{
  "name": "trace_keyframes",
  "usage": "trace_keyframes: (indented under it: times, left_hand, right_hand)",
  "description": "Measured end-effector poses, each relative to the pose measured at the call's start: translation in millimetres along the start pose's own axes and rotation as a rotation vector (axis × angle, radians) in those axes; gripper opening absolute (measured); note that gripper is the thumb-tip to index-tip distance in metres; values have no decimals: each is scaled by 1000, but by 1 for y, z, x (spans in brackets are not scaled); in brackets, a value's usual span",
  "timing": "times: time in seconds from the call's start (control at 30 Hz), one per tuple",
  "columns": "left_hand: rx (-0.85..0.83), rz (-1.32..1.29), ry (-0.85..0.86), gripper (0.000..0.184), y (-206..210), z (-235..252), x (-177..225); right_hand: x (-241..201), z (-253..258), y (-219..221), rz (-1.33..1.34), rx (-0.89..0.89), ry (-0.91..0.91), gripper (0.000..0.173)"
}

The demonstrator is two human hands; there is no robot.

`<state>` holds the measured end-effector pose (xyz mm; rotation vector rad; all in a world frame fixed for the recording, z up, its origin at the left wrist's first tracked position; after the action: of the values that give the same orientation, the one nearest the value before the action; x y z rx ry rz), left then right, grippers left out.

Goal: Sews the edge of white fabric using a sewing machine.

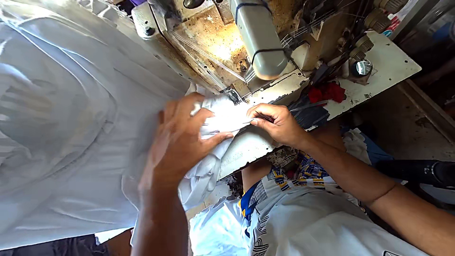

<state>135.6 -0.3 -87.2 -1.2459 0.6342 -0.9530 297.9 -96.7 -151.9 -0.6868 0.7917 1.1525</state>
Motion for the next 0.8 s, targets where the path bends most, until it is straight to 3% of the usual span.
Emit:
trace_keyframes:
  times: [0.1, 0.23, 0.33, 0.47, 0.57, 0.63, 0.8]
  left_hand:
    - [8, -17, -3, 48, -24, -9, -13]
    - [104, -273, 185, 24, -51, -27, 41]
    - [84, -440, 273, 16, -37, -40, 77]
    - [168, -618, 259, 14, -11, -42, 88]
    - [348, -310, 175, 44, 7, -41, 81]
    - [409, -68, 151, 54, 27, -40, 78]
    - [444, 49, 46, 28, 44, -35, 58]
  right_hand:
    - [-2, 2, 0, -39, -16, -18, 9]
    - [-18, 5, 9, -139, -223, -80, 11]
    - [-43, -8, 20, -143, -387, -137, 12]
    - [-52, -31, 20, -157, -369, -157, 11]
    - [-42, -41, 7, -166, -259, -92, 10]
    - [-38, -44, 0, -151, -204, -59, 9]
    - [-31, -50, -3, -131, -153, -33, 8]
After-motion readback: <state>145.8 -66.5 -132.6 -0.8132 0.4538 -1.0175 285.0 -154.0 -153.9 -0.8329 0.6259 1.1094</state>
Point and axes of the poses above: each hand's wrist, its own z-axis towards the middle knuckle, its own y-axis out of the palm, x = y × z, the point moved 10 cm from there along z, towards the middle knuckle, and after that the axes turned 4 degrees about -y, right-handed, at the moved point
